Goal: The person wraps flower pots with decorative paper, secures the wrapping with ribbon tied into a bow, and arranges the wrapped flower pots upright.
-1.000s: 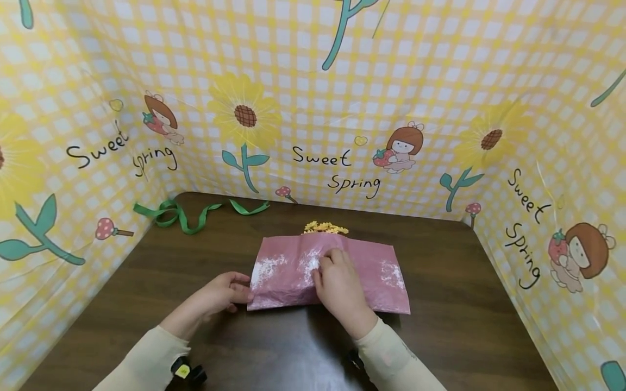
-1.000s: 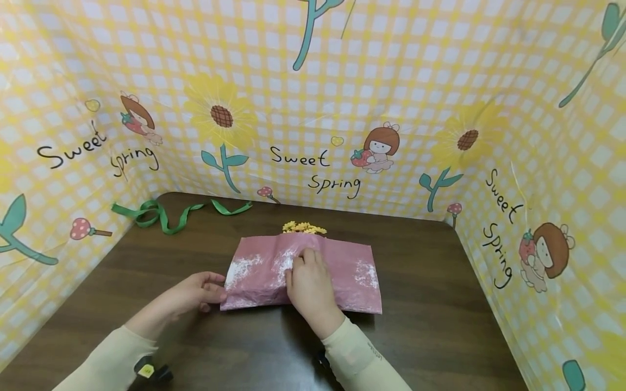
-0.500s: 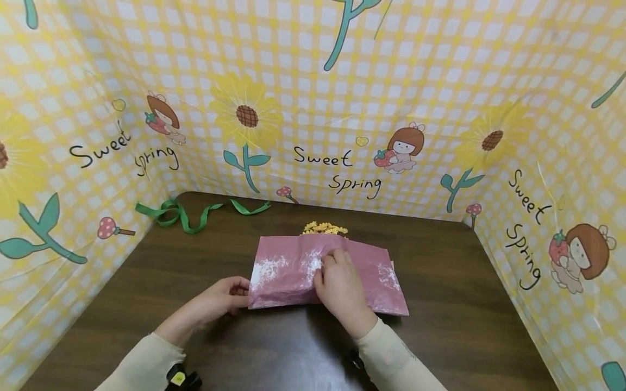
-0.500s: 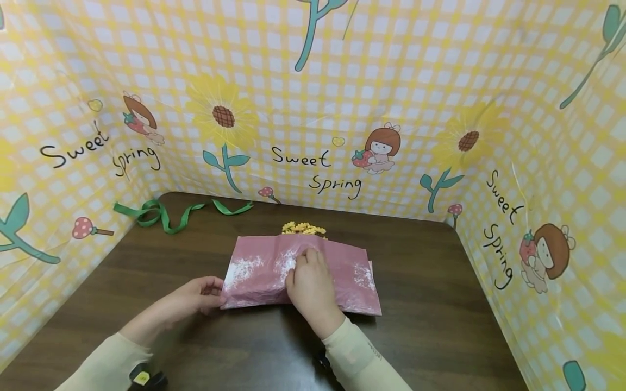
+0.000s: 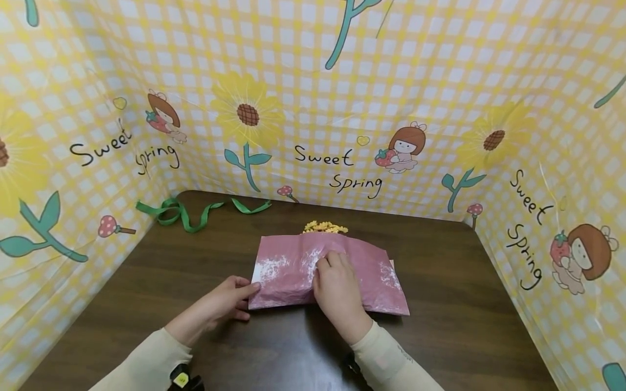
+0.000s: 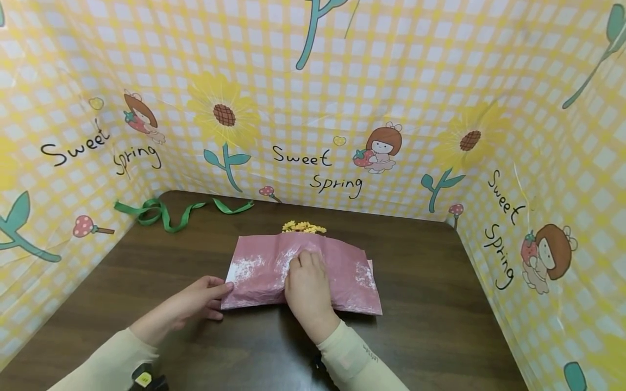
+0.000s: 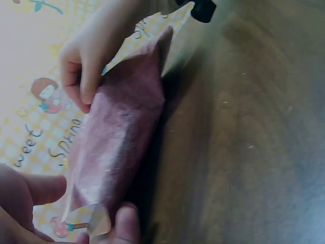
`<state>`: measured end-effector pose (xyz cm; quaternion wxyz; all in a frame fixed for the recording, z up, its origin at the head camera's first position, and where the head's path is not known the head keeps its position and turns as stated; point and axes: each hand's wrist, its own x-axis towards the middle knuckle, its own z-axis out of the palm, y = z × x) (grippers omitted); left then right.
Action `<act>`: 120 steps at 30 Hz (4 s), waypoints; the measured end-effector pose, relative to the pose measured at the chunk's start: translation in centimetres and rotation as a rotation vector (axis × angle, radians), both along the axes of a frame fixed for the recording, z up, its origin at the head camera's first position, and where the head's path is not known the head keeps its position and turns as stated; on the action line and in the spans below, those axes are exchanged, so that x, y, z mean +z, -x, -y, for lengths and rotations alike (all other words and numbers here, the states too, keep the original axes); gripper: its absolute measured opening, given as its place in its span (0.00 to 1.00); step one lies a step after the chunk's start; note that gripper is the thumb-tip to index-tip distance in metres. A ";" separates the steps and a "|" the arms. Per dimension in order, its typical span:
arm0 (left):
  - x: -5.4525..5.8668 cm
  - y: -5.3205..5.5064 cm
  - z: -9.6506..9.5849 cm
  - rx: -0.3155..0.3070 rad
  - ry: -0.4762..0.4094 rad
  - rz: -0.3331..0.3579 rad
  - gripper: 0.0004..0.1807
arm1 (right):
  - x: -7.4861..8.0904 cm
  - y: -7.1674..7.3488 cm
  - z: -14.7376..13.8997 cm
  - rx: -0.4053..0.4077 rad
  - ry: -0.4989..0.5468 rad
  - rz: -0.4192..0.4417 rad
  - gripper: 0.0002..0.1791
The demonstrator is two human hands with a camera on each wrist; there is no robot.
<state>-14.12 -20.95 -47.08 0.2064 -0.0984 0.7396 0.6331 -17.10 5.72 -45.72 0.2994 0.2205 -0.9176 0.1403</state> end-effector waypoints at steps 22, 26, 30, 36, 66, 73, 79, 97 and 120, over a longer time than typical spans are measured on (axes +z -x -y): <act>-1.0 0.2 -0.4 -0.100 -0.103 -0.050 0.22 | -1.0 -1.2 1.3 -0.104 -0.232 -0.010 0.23; -0.9 0.7 -1.0 -0.067 -0.145 -0.037 0.25 | -1.1 -1.2 1.3 -0.114 -0.263 -0.001 0.26; -1.1 1.3 -1.5 -0.068 -0.219 -0.018 0.25 | -1.0 -1.2 1.3 -0.120 -0.283 0.003 0.29; -1.6 1.6 -1.3 -0.072 -0.202 -0.020 0.22 | -1.0 -1.1 1.1 -0.089 -0.255 -0.011 0.31; 0.2 2.8 -2.6 -0.015 -0.306 -0.009 0.06 | -0.5 -0.4 0.6 -0.038 -0.179 -0.045 0.17; 1.2 2.6 -3.5 -0.007 -0.488 0.011 0.06 | -0.6 -0.4 0.8 -0.036 -0.172 -0.068 0.18; 1.6 2.3 -4.5 0.048 -0.538 -0.016 0.10 | -0.7 -0.4 0.9 -0.040 -0.170 -0.053 0.18; 2.9 2.8 -7.4 0.099 -0.421 -0.102 0.12 | -0.6 -0.3 0.8 -0.054 -0.215 -0.060 0.18; 3.2 3.2 -8.9 0.080 -0.330 -0.172 0.10 | 0.4 0.9 -1.1 0.076 0.092 0.074 0.01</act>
